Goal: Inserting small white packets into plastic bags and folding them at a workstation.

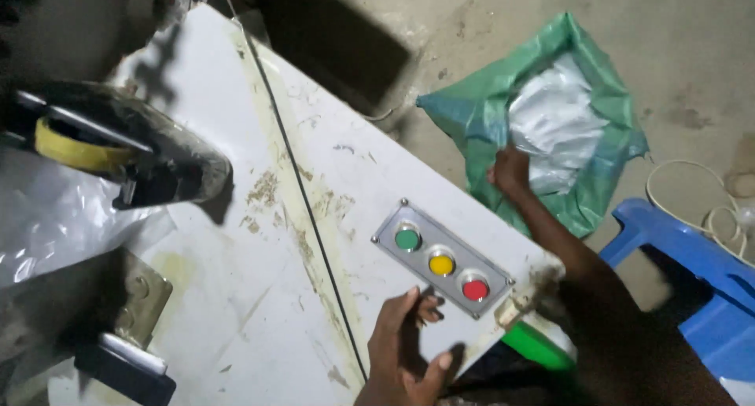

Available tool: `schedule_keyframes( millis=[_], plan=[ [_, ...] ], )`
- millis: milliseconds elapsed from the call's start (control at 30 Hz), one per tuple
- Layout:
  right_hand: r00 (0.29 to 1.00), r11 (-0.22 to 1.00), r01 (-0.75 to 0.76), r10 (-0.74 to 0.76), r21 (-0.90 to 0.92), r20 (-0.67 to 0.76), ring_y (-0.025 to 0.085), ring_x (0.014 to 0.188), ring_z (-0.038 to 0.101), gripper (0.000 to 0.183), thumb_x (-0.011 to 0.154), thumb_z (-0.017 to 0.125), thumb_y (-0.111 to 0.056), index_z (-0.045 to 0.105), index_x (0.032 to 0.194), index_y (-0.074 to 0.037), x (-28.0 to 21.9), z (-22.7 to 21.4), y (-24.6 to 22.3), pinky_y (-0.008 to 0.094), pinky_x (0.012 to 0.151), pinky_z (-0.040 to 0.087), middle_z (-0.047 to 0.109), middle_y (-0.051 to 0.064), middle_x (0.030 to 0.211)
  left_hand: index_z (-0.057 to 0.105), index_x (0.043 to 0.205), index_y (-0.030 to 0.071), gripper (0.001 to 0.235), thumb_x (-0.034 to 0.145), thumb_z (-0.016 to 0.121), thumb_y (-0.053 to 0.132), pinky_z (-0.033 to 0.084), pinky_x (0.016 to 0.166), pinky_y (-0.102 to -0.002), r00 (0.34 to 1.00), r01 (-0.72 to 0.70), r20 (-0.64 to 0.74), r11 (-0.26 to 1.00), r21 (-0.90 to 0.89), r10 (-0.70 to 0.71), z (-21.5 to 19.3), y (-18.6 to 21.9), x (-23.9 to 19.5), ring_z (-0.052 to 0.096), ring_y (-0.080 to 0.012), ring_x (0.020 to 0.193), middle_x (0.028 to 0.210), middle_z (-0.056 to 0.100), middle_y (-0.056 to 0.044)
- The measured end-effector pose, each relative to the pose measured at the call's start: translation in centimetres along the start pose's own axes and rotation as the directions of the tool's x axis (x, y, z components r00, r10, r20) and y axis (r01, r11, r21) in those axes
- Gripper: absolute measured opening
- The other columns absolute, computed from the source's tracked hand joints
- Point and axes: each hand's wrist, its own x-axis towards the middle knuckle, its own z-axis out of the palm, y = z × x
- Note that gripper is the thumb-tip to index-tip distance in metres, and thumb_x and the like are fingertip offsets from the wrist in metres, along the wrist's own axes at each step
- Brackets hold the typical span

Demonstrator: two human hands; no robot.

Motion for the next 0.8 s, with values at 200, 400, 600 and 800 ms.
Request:
schedule_keyframes(
  millis=[200, 400, 600, 800],
  plan=[
    [0.988, 0.904, 0.152, -0.155, 0.399, -0.024, 0.037, 0.067, 0.075, 0.029, 0.102, 0.055, -0.011, 0.048, 0.075, -0.004, 2.4, -4.6, -8.5, 0.042, 0.055, 0.065, 0.073, 0.029, 0.087, 0.042, 0.147, -0.005, 0.059, 0.103, 0.059, 0.032, 0.054, 0.09, -0.037, 0.977, -0.182, 0.1, 0.982, -0.046, 0.186, -0.7, 1.6, 1.1, 0.061, -0.0238, 0.097, 0.117, 0.06, -0.022],
    [0.812, 0.831, 0.526, -0.554, 0.184, 0.185, 0.018, 0.09, 0.069, 0.028, 0.106, 0.057, -0.018, 0.061, 0.132, -0.008, -15.3, -11.9, -25.3, 0.026, 0.079, 0.059, 0.071, 0.011, 0.121, 0.054, 0.142, 0.007, 0.045, 0.099, 0.063, 0.014, 0.051, 0.078, -0.03, 0.986, -0.164, -0.044, 0.978, -0.129, 0.16, -3.4, 2.1, -2.4, 0.063, -0.0185, 0.096, 0.118, 0.062, -0.011],
    [0.527, 0.558, 0.817, -0.826, 0.148, 0.201, 0.028, 0.107, 0.069, 0.021, 0.117, 0.046, -0.01, 0.054, 0.135, -0.003, -37.4, -4.0, -31.2, 0.034, 0.097, 0.059, 0.067, 0.019, 0.124, 0.054, 0.141, 0.006, 0.041, 0.101, 0.065, 0.013, 0.057, 0.098, -0.038, 0.93, -0.357, -0.15, 0.922, -0.148, 0.336, -11.4, 2.5, -4.3, 0.064, -0.0258, 0.108, 0.12, 0.063, -0.016],
    [0.537, 0.801, 0.357, -0.597, 0.481, 0.596, 0.046, 0.132, 0.055, 0.055, 0.101, 0.055, -0.019, 0.036, 0.148, 0.004, -39.5, 12.5, -32.1, 0.056, 0.112, 0.045, 0.047, 0.036, 0.146, 0.064, 0.131, 0.004, 0.036, 0.097, 0.068, 0.016, 0.061, 0.076, -0.039, 0.886, 0.018, -0.461, 0.99, 0.138, 0.048, -24.4, 0.2, -7.5, 0.071, -0.0326, 0.1, 0.108, 0.071, -0.015]
  ],
)
